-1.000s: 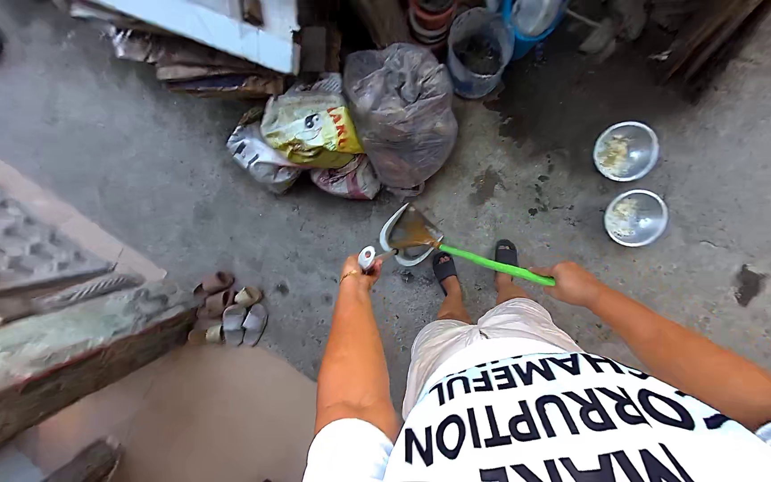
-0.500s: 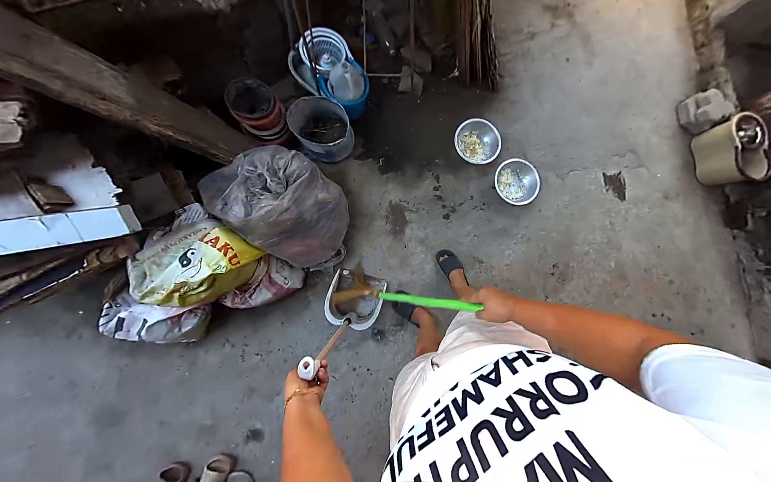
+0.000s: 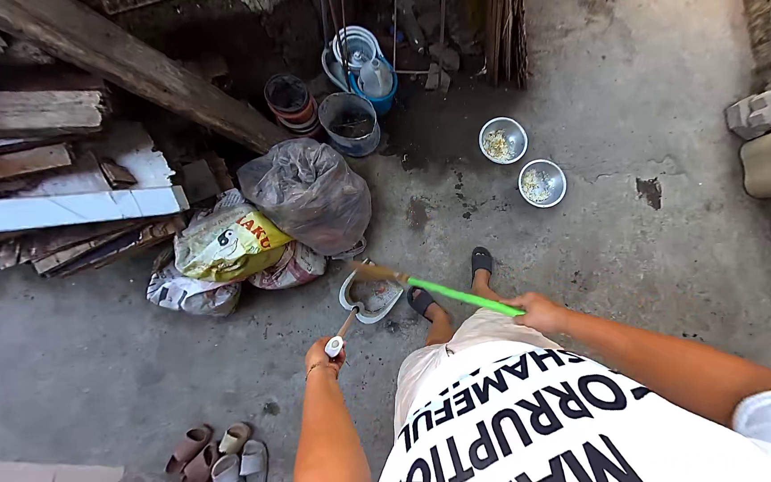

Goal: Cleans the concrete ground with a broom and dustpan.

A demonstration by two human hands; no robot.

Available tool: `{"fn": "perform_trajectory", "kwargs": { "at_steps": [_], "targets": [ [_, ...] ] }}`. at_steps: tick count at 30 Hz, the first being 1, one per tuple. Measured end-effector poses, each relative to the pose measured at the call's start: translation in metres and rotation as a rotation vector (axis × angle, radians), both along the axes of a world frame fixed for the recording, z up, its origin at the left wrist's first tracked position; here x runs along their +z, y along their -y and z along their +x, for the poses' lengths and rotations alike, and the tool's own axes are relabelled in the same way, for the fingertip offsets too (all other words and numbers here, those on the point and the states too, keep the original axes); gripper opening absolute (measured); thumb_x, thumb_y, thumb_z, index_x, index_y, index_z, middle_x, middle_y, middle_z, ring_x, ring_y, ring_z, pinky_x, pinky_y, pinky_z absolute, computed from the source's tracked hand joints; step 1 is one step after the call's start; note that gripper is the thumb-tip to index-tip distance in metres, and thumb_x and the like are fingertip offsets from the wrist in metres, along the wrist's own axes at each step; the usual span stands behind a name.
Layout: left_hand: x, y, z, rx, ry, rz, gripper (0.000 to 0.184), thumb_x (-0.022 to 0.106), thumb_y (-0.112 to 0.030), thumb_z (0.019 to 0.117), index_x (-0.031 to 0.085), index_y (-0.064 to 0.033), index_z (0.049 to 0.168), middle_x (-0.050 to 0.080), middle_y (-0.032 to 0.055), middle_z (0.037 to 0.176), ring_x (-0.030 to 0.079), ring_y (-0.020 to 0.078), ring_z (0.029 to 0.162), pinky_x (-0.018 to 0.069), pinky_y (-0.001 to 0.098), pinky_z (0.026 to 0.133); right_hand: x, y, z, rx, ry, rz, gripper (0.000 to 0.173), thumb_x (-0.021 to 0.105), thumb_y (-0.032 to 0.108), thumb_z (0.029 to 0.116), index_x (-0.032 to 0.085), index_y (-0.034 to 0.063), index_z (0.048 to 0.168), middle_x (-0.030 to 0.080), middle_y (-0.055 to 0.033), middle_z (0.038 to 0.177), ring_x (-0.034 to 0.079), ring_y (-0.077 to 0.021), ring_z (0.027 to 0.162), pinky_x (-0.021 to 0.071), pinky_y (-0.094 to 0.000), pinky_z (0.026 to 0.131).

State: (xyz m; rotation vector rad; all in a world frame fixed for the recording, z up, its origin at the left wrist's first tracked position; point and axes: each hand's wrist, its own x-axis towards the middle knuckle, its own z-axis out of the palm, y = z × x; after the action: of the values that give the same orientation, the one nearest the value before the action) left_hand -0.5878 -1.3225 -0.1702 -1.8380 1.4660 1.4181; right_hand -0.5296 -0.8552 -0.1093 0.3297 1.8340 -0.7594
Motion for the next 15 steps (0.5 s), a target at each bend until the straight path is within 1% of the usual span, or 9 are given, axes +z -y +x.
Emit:
{"fn": "perform_trajectory", "kwargs": {
  "at_steps": [1, 2, 4, 5, 7, 9, 11, 13, 15],
  "targets": [
    [0.002, -0.001, 0.001, -0.006, 0.009, 0.002, 0.014, 0.05, -0.014, 0.1022, 0.055, -0.0013, 0.102, 0.059, 0.013, 0.073, 0.055, 0.0161, 0.051, 0.0476, 0.0255, 0.044, 0.004, -0.01, 0.008, 0.0, -0.039, 0.016, 0.052, 0.067, 0.013, 0.0964, 0.058, 0.0107, 0.148, 0.068, -0.0209, 0.13, 0.066, -0.0349, 0.117, 0.049, -0.0555, 0.103],
    [0.005, 0.0, 0.002, -0.008, 0.02, 0.005, 0.015, 0.05, -0.015, 0.1026, 0.055, -0.0014, 0.104, 0.059, 0.0132, 0.077, 0.056, 0.0165, 0.054, 0.0481, 0.0259, 0.047, 0.003, -0.01, 0.012, 0.009, -0.062, 0.045, 0.052, 0.067, 0.013, 0.0954, 0.058, 0.0074, 0.146, 0.067, -0.0227, 0.13, 0.064, -0.0378, 0.12, 0.0469, -0.0575, 0.104],
    [0.008, 0.001, 0.002, -0.012, 0.043, 0.001, 0.015, 0.051, -0.015, 0.1022, 0.057, -0.0013, 0.107, 0.059, 0.0134, 0.081, 0.056, 0.0173, 0.058, 0.0489, 0.0268, 0.05, -0.015, 0.004, 0.01, 0.067, -0.05, 0.105, 0.049, 0.068, 0.015, 0.0942, 0.061, 0.0045, 0.142, 0.069, -0.024, 0.121, 0.066, -0.0396, 0.112, 0.049, -0.0589, 0.097],
    [0.008, 0.001, 0.001, -0.017, 0.055, 0.0, 0.015, 0.052, -0.015, 0.1018, 0.057, -0.0017, 0.107, 0.059, 0.013, 0.082, 0.056, 0.0172, 0.059, 0.0488, 0.0267, 0.05, -0.031, 0.014, 0.008, 0.111, -0.045, 0.11, 0.044, 0.068, 0.016, 0.0934, 0.065, 0.0031, 0.135, 0.07, -0.0245, 0.115, 0.067, -0.0401, 0.106, 0.0499, -0.0597, 0.093],
    [0.006, -0.003, 0.0, -0.029, 0.063, 0.001, 0.015, 0.052, -0.014, 0.1012, 0.058, -0.0016, 0.105, 0.06, 0.0129, 0.08, 0.056, 0.0169, 0.057, 0.0478, 0.0265, 0.049, -0.059, 0.035, -0.001, 0.215, -0.027, 0.078, 0.036, 0.069, 0.017, 0.093, 0.069, 0.0023, 0.126, 0.069, -0.0255, 0.116, 0.065, -0.0423, 0.111, 0.0484, -0.0625, 0.096],
    [0.006, -0.008, -0.001, -0.055, 0.078, 0.005, 0.016, 0.052, -0.015, 0.1015, 0.058, -0.0015, 0.105, 0.06, 0.0128, 0.08, 0.055, 0.0164, 0.057, 0.0467, 0.026, 0.048, -0.072, 0.046, -0.01, 0.3, -0.029, 0.016, 0.04, 0.07, 0.018, 0.0927, 0.069, 0.0065, 0.131, 0.069, -0.0231, 0.123, 0.064, -0.0403, 0.117, 0.047, -0.0613, 0.101],
    [0.007, -0.012, -0.002, -0.089, 0.099, 0.022, 0.017, 0.053, -0.017, 0.1016, 0.059, -0.0025, 0.108, 0.061, 0.0126, 0.082, 0.056, 0.016, 0.057, 0.0472, 0.026, 0.049, -0.062, 0.04, -0.019, 0.299, -0.015, -0.051, 0.048, 0.07, 0.015, 0.0941, 0.064, 0.0104, 0.141, 0.068, -0.0221, 0.129, 0.065, -0.0388, 0.117, 0.0476, -0.0597, 0.102],
    [0.009, -0.013, -0.001, -0.114, 0.107, 0.063, 0.022, 0.055, -0.02, 0.1025, 0.061, -0.0032, 0.117, 0.062, 0.0128, 0.087, 0.058, 0.0165, 0.061, 0.049, 0.0261, 0.052, -0.042, 0.012, -0.026, 0.237, 0.008, -0.065, 0.052, 0.071, 0.014, 0.0948, 0.061, 0.0147, 0.145, 0.069, -0.0211, 0.125, 0.069, -0.0358, 0.103, 0.0527, -0.0565, 0.092],
    [0.007, -0.012, 0.001, -0.136, 0.105, 0.095, 0.022, 0.056, -0.018, 0.1024, 0.062, -0.003, 0.117, 0.063, 0.0119, 0.087, 0.058, 0.0154, 0.061, 0.0484, 0.0251, 0.052, -0.018, -0.026, -0.031, 0.162, 0.014, -0.037, 0.052, 0.072, 0.013, 0.0959, 0.059, 0.0165, 0.146, 0.07, -0.02, 0.119, 0.068, -0.0298, 0.086, 0.0548, -0.0501, 0.079]
  ]
}}
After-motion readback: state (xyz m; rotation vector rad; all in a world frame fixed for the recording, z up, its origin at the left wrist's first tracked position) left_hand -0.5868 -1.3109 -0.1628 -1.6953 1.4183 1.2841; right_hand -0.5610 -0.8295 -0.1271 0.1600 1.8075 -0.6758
